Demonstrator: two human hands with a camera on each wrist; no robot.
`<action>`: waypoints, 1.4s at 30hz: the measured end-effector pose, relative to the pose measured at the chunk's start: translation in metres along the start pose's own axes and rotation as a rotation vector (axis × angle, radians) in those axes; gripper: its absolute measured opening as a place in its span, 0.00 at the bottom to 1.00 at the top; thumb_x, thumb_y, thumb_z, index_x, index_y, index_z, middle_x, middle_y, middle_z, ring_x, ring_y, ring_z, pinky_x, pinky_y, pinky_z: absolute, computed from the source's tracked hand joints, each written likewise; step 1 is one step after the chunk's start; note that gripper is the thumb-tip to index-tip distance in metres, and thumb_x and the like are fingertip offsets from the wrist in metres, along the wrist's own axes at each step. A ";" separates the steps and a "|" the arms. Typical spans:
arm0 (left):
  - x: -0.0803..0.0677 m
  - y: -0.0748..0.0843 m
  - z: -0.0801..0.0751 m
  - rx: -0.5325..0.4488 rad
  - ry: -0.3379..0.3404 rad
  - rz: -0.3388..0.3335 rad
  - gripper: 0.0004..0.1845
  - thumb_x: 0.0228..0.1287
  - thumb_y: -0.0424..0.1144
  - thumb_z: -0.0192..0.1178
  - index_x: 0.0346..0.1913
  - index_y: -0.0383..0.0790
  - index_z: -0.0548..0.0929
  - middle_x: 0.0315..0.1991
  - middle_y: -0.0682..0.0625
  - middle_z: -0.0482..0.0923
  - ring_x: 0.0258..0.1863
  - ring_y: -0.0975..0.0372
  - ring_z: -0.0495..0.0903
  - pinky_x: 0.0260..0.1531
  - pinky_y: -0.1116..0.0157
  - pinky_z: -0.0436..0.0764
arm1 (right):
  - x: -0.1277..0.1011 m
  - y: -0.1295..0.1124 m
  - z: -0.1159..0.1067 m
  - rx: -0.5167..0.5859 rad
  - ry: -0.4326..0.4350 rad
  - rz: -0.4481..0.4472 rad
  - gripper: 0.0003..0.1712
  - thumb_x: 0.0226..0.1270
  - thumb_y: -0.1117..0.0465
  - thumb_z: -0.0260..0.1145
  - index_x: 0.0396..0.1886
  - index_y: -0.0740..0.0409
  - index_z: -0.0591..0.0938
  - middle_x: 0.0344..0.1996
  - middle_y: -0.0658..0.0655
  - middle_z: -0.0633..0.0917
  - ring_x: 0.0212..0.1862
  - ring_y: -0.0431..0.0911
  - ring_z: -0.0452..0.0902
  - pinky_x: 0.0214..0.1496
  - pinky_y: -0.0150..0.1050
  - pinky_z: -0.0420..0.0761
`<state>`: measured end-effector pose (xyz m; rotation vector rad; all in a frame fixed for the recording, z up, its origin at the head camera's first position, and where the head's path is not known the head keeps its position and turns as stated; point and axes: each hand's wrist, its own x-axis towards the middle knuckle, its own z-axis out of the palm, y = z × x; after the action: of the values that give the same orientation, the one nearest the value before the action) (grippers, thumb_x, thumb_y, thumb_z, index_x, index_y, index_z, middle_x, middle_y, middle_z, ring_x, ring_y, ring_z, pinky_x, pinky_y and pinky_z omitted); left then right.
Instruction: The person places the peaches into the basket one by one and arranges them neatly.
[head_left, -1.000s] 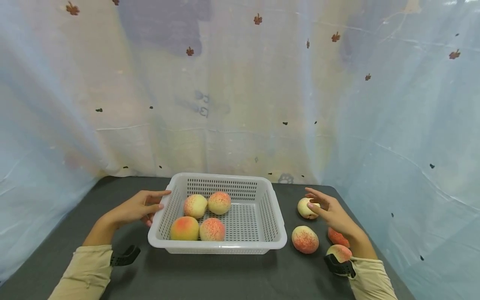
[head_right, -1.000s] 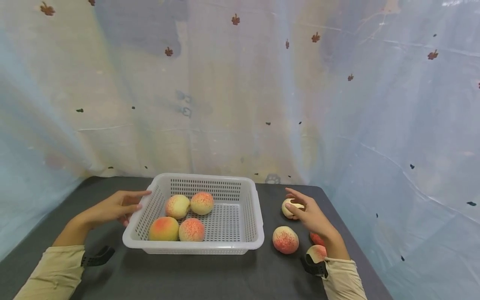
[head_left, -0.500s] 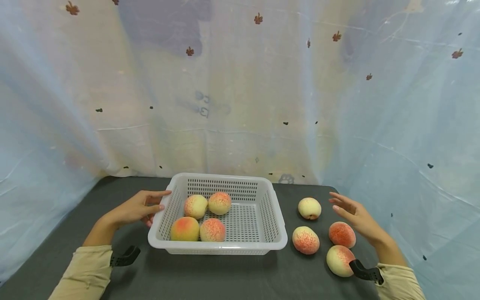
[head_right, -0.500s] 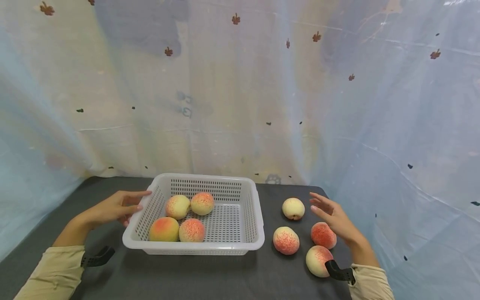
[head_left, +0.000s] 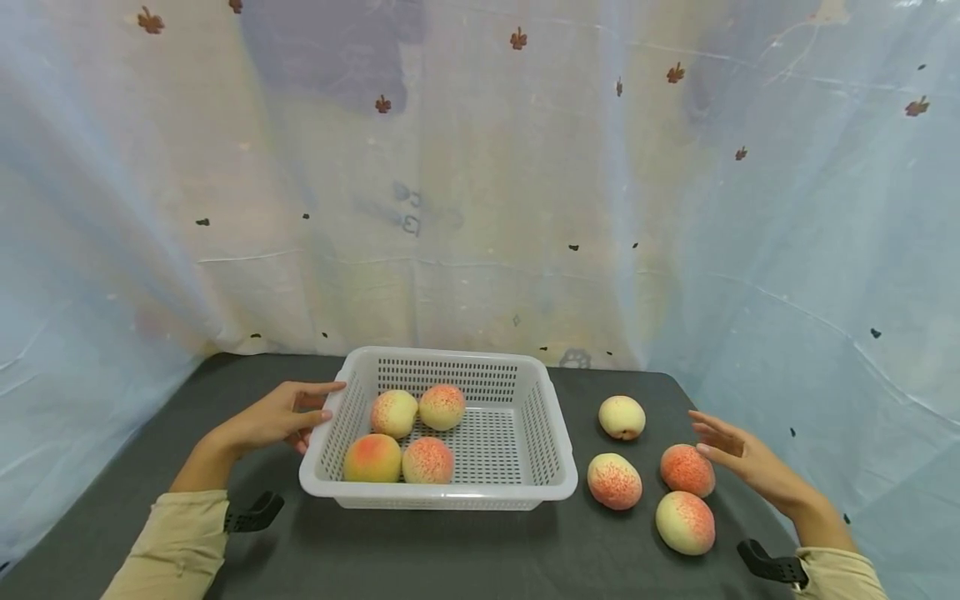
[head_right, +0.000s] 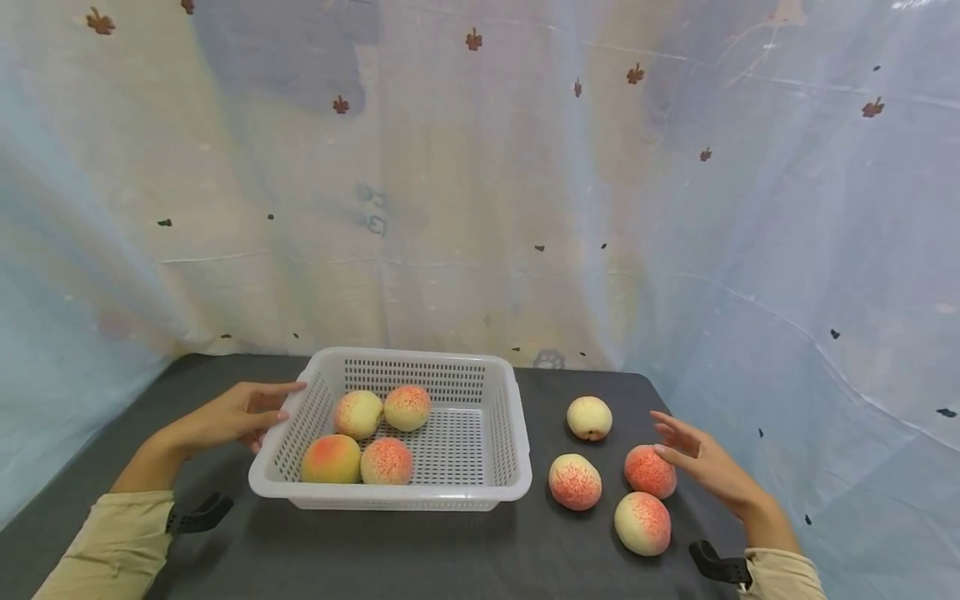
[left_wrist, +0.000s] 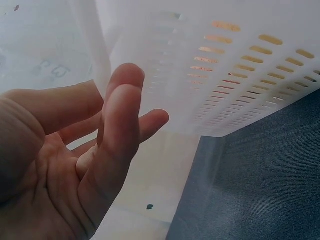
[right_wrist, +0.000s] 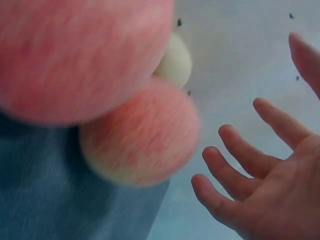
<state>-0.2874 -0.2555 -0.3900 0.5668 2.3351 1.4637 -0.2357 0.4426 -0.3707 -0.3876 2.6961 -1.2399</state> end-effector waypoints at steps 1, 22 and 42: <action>0.000 0.000 0.000 0.002 -0.001 0.000 0.39 0.74 0.41 0.60 0.80 0.33 0.53 0.65 0.26 0.73 0.21 0.62 0.83 0.27 0.53 0.89 | 0.000 0.003 -0.001 0.002 -0.014 0.016 0.36 0.82 0.56 0.53 0.82 0.60 0.54 0.74 0.79 0.59 0.59 0.17 0.65 0.63 0.69 0.72; -0.003 -0.004 0.000 0.000 0.011 0.003 0.39 0.74 0.41 0.60 0.79 0.33 0.55 0.66 0.26 0.72 0.20 0.64 0.82 0.26 0.53 0.89 | 0.012 0.057 -0.011 0.107 -0.310 0.099 0.37 0.83 0.58 0.50 0.83 0.60 0.47 0.77 0.82 0.45 0.73 0.82 0.45 0.64 0.62 0.76; -0.002 -0.002 0.001 -0.014 0.013 0.005 0.39 0.73 0.41 0.61 0.80 0.34 0.55 0.67 0.25 0.70 0.20 0.63 0.83 0.26 0.55 0.89 | 0.015 0.051 -0.016 0.111 -0.231 0.054 0.35 0.82 0.59 0.52 0.82 0.56 0.54 0.77 0.78 0.52 0.54 0.15 0.68 0.62 0.57 0.80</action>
<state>-0.2860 -0.2567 -0.3919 0.5610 2.3327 1.4896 -0.2624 0.4820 -0.3997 -0.4128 2.4175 -1.2396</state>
